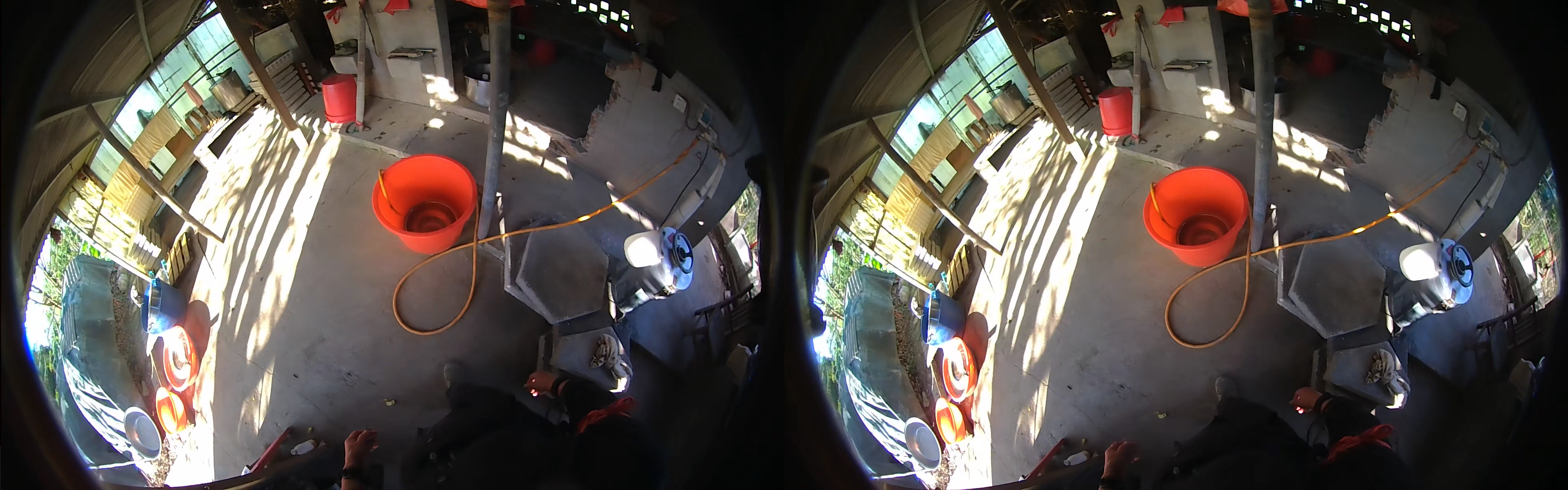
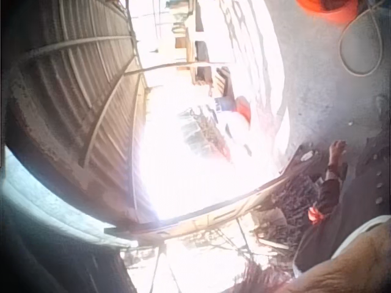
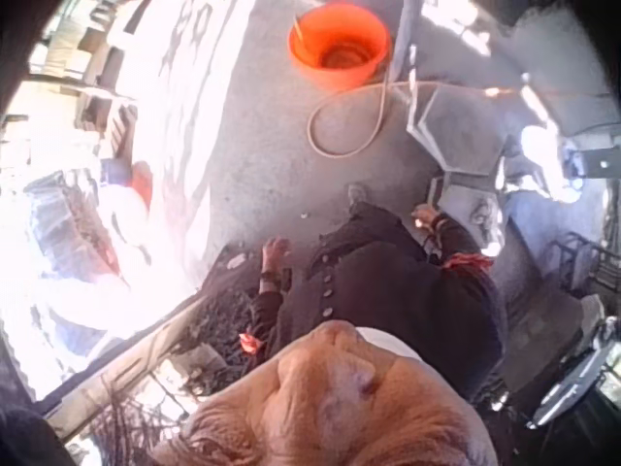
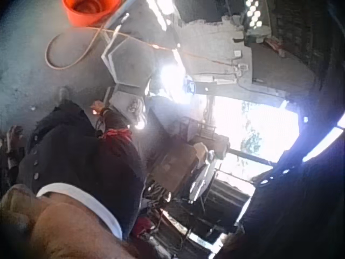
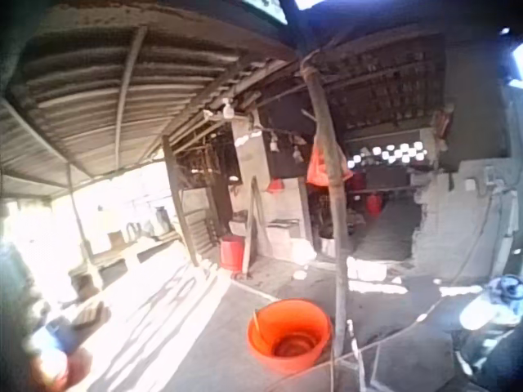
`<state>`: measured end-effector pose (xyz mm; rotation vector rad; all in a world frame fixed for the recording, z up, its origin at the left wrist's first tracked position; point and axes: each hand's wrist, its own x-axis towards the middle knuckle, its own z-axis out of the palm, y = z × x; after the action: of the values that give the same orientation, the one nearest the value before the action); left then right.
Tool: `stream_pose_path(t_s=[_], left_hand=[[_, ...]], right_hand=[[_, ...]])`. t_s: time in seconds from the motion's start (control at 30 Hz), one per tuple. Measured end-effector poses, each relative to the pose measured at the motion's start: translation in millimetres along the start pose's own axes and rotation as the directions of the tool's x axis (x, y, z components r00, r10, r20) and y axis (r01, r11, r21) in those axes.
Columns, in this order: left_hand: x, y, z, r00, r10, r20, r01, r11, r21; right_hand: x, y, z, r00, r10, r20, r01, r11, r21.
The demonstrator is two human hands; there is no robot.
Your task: The person walks to an outdoor area, scoops grains from a red basin into a strainer, then moves to a covered workshop. They carry a kettle to a grinding machine, place it on the hopper, and plug in the power cord. The person then retrieves a metal lid and wooden planks from a nearby stack.
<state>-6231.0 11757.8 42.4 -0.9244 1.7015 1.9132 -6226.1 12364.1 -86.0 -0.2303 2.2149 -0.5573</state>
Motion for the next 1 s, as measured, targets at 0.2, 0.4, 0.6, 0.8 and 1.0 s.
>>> stream_pose_path(t_s=[0.2,0.4,0.6,0.8,1.0], left_hand=[[62,-11,-89,0.996,0.093,-0.011,-0.086,0.951,0.298],[152,65,-122,0.898,-0.398,-0.189,0.361,0.91,-0.203],[320,211,-204,0.935,-0.329,-0.13,0.311,0.94,-0.138],[529,460,-196,0.986,-0.162,-0.039,0.165,0.978,0.13],[687,679,-122,0.993,0.051,0.105,-0.073,0.972,0.224]], right_hand=[[150,-165,-235,0.981,0.07,-0.179,0.052,0.798,0.6],[284,-233,-358,0.954,0.059,-0.293,0.106,0.85,0.515],[365,-271,-381,0.948,0.247,-0.2,-0.08,0.795,0.601],[456,-279,-353,0.957,0.258,-0.134,-0.078,0.673,0.735],[567,-279,-422,0.999,-0.042,-0.018,0.042,0.713,0.7]])
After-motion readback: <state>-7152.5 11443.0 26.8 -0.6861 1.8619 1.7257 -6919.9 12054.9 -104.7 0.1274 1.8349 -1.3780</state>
